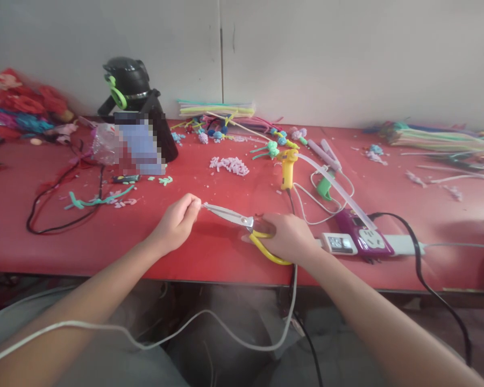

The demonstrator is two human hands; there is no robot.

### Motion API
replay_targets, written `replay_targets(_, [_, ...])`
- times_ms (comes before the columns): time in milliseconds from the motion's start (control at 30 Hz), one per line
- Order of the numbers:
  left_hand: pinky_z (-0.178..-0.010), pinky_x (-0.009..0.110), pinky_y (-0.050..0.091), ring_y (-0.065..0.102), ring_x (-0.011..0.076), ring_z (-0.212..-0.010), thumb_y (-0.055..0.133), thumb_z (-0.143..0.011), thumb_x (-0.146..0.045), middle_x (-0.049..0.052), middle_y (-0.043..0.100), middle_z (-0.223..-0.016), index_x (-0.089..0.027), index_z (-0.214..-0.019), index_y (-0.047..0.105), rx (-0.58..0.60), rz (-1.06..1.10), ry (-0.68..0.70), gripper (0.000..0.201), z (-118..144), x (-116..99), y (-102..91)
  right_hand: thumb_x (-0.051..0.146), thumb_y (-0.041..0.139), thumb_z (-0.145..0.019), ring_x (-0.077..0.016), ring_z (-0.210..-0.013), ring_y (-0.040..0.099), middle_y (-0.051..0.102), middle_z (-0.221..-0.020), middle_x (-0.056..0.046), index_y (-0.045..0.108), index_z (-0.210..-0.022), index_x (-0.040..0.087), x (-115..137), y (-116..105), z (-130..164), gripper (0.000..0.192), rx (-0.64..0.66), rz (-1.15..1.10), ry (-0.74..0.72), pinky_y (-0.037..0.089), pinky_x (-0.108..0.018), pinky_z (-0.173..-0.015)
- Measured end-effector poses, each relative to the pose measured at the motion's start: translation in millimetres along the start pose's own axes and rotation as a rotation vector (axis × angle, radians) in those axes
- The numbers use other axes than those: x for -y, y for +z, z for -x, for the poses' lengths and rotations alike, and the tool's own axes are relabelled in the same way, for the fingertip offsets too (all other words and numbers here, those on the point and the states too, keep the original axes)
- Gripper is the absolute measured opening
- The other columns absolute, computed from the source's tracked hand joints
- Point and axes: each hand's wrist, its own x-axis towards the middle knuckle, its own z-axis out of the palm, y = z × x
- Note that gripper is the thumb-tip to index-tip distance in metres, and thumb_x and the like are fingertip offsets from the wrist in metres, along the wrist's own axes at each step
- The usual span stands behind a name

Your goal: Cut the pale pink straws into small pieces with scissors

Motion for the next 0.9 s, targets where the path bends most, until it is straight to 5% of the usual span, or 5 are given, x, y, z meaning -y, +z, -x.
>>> replay_targets(900, [-0.061,0.028,0.036,0.045,0.0126,-0.061,0.035,-0.103,-0.036,-0.002,0.045,-0.066,-0.022,-0.076,0.038,0.0,-0.004,-0.001,0.03,-0.8,-0.6,0.5,0.084,0.055,-0.069,-0.0126,-0.05,0.033,0.046,-0.053,0.002,0.039,-0.061,0.023,0.5,-0.4,-2.6,0.063,0.015,-0.011,0.019,0.026,-0.027,-0.05])
